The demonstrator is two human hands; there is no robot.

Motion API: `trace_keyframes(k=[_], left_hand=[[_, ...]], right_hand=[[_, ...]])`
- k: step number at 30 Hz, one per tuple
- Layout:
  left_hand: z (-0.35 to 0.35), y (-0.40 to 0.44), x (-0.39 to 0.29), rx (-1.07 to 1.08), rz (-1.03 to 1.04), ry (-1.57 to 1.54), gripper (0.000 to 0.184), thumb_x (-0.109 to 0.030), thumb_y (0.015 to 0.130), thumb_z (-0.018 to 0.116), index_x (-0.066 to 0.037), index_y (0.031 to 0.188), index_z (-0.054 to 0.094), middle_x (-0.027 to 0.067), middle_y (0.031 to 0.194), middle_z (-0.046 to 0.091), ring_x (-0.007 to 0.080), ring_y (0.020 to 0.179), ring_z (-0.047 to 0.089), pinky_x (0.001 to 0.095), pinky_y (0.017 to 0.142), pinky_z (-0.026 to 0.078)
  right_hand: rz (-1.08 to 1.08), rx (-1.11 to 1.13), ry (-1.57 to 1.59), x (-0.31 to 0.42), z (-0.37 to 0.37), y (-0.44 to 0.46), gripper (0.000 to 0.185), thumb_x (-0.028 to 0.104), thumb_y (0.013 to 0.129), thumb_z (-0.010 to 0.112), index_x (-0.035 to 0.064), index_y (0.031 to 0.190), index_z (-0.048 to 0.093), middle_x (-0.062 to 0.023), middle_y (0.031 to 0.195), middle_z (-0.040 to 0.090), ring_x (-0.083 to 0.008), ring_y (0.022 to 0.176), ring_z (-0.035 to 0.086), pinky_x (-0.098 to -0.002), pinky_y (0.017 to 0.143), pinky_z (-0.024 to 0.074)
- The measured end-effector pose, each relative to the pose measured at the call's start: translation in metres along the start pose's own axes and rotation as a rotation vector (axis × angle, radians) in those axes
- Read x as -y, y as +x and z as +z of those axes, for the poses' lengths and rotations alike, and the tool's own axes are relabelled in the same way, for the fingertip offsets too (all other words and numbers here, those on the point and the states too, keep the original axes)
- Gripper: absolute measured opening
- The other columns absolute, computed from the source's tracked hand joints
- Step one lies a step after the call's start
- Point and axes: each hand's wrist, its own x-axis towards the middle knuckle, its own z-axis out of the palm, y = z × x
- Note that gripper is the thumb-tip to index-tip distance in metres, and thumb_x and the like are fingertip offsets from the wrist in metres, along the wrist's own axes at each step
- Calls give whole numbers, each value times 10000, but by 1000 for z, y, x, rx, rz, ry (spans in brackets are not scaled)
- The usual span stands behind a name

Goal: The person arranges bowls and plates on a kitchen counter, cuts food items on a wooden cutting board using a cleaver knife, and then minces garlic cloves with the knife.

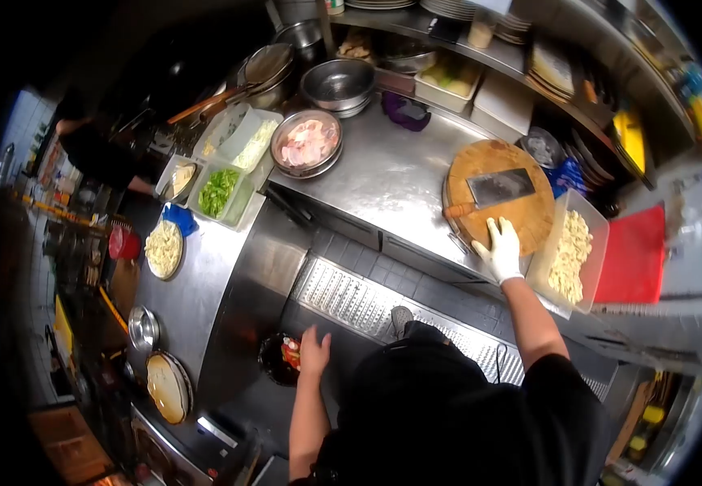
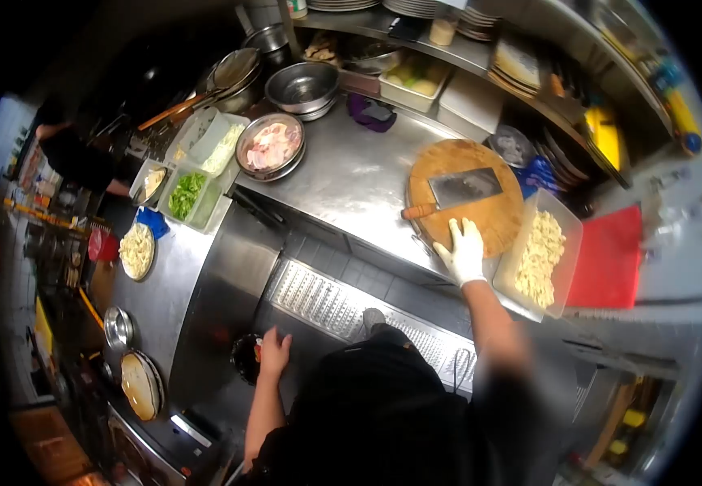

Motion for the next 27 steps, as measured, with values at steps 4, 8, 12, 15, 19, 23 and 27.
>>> trace_keyframes(k=[4,8,12,15,19,23,27], left_hand=[[-9,64,-66,48,60,28,530,-214,940,731,108,1334,582,346,1330,600,496,1289,542,496,1100,454],[-15,141,-100,-85,32,-128,430,-182,940,729,88,1260,634,298,1138,690,410,1093,680,443,976,536],[-29,280,-108,-185,-223,-751,246,-153,1013,663,47,1156,666,110,944,694,179,810,693,315,739,579],[-43,396,-120,-281,-384,-1228,234,-148,1045,621,44,1179,615,139,1024,679,245,845,735,346,777,658],[-55,484,-141,-192,-566,-1326,162,-82,1020,586,44,1122,593,135,970,664,254,791,718,378,731,668],[-71,488,-175,-188,-550,-1119,186,-68,986,573,55,1124,579,152,1018,658,256,834,701,400,717,664],[-79,496,-159,-189,-512,-1214,211,-75,954,586,66,1111,587,157,1002,668,252,812,694,402,653,646]], right_hand=[[-48,-121,45,-11,14,1,755,365,757,901,79,1396,619,-287,1439,543,-473,1343,504,-548,1138,392],[-49,-131,55,-10,18,4,774,339,727,918,73,1390,620,-283,1437,536,-470,1336,505,-555,1139,390],[-22,-82,62,-10,19,8,794,315,698,934,79,1389,621,-272,1435,538,-460,1345,500,-548,1149,391],[12,-58,75,-7,19,11,829,277,667,954,94,1401,614,-258,1464,518,-454,1368,478,-534,1165,386],[78,54,139,-12,16,14,854,244,651,964,95,1410,602,-251,1510,472,-442,1419,427,-507,1191,373],[107,71,185,-19,23,13,835,229,680,954,100,1423,595,-236,1529,455,-432,1430,418,-495,1195,368],[153,106,322,-21,16,13,729,219,802,879,96,1455,578,-216,1544,454,-387,1462,402,-464,1221,327]])
